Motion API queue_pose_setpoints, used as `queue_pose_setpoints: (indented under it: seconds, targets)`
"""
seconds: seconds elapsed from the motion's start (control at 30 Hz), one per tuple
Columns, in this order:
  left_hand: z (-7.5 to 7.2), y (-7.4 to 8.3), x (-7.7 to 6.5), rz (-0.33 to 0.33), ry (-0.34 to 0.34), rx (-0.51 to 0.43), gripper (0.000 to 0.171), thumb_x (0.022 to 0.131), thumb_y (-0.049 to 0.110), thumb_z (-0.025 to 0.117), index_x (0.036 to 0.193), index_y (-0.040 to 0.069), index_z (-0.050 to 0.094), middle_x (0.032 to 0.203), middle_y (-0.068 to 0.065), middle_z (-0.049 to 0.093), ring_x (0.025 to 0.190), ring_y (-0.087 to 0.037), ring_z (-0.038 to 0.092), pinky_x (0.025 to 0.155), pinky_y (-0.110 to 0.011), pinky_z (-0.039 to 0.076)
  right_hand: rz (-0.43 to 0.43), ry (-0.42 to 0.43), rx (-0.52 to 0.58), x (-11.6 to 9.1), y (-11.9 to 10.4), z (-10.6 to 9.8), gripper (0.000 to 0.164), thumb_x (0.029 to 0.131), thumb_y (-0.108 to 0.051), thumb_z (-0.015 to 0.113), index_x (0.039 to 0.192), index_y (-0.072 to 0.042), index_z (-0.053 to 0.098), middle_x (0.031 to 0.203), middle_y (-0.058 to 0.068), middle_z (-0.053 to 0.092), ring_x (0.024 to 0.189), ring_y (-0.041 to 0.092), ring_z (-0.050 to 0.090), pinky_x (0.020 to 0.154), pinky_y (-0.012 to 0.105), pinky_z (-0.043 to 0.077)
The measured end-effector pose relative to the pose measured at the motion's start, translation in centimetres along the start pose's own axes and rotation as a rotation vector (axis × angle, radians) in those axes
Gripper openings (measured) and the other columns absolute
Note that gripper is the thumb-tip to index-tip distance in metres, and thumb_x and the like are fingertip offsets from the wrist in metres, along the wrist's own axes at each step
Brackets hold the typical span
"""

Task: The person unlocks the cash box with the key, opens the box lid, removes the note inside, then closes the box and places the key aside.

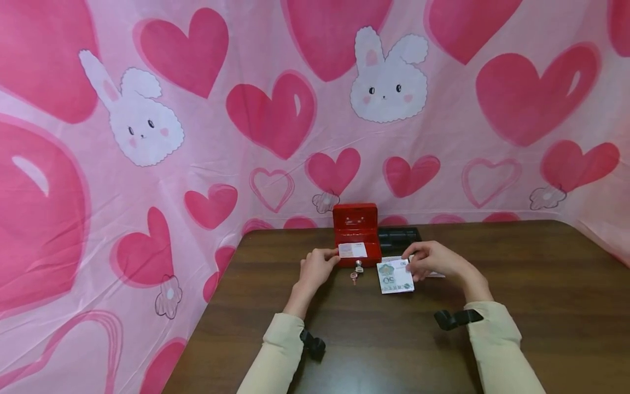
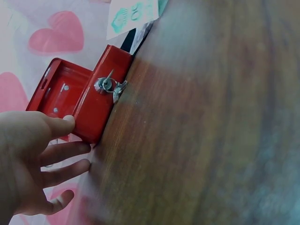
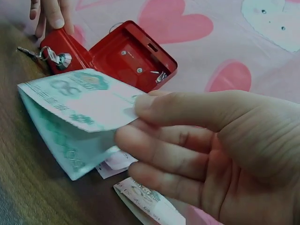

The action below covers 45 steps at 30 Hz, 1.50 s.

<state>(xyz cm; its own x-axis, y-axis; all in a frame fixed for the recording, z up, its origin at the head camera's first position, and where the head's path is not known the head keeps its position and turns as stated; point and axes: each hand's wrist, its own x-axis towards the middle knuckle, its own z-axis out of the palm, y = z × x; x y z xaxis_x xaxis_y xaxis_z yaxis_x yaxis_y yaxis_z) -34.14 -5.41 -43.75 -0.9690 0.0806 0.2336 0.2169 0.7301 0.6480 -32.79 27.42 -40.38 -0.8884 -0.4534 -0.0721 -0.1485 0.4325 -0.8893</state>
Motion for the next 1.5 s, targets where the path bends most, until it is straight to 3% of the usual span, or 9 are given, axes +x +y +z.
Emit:
queue_pose_setpoints:
  seconds: [0.17,0.53,0.8,1.1,1.5]
  targets:
    - [-0.1,0.0,0.0,-0.004,-0.005,-0.010,0.032,0.095,0.028,0.067,0.124,0.016,0.071,0.122,-0.006,0.072,0.115,-0.029,0.065,0.083,-0.043,0.038,0.022,-0.066,-0.029,0.0,0.2,-0.1,0.032,0.092,-0.013,0.067,0.117,0.005,0.058,0.086,0.013,0.071,0.071,0.030,0.070,0.071,0.039,0.060]
    - [-0.3,0.0,0.0,-0.004,-0.005,-0.012,0.032,0.095,0.028,0.067,0.124,0.017,0.071,0.122,-0.006,0.072,0.115,-0.029,0.065,0.085,-0.045,0.038,0.108,-0.049,-0.121,0.1,0.6,0.3,0.031,0.088,-0.016,0.073,0.112,-0.001,0.063,0.087,0.011,0.066,0.068,0.023,0.067,0.069,0.036,0.058]
    - [-0.3,0.0,0.0,-0.002,-0.001,-0.013,0.031,0.095,0.028,0.067,0.124,0.016,0.071,0.122,-0.005,0.072,0.115,-0.028,0.065,0.087,-0.046,0.038,0.118,-0.013,-0.204,-0.1,0.4,0.2,0.030,0.086,-0.018,0.074,0.110,-0.003,0.066,0.089,0.008,0.063,0.068,0.021,0.059,0.067,0.035,0.056]
    - [-0.3,0.0,0.0,-0.008,-0.002,-0.011,0.031,0.095,0.028,0.067,0.124,0.017,0.072,0.122,-0.005,0.072,0.116,-0.028,0.065,0.087,-0.045,0.038,0.069,0.108,-0.254,-0.3,-0.5,0.0,0.027,0.092,-0.020,0.067,0.114,-0.005,0.067,0.091,0.011,0.063,0.072,0.024,0.057,0.068,0.036,0.052]
    - [-0.1,0.0,-0.1,0.002,-0.006,-0.017,0.031,0.095,0.028,0.067,0.124,0.016,0.072,0.122,-0.006,0.072,0.115,-0.028,0.065,0.083,-0.043,0.037,-0.025,0.184,-0.343,0.8,-1.1,0.8,0.028,0.092,-0.024,0.068,0.114,-0.005,0.068,0.100,0.009,0.069,0.085,0.023,0.057,0.072,0.033,0.053]
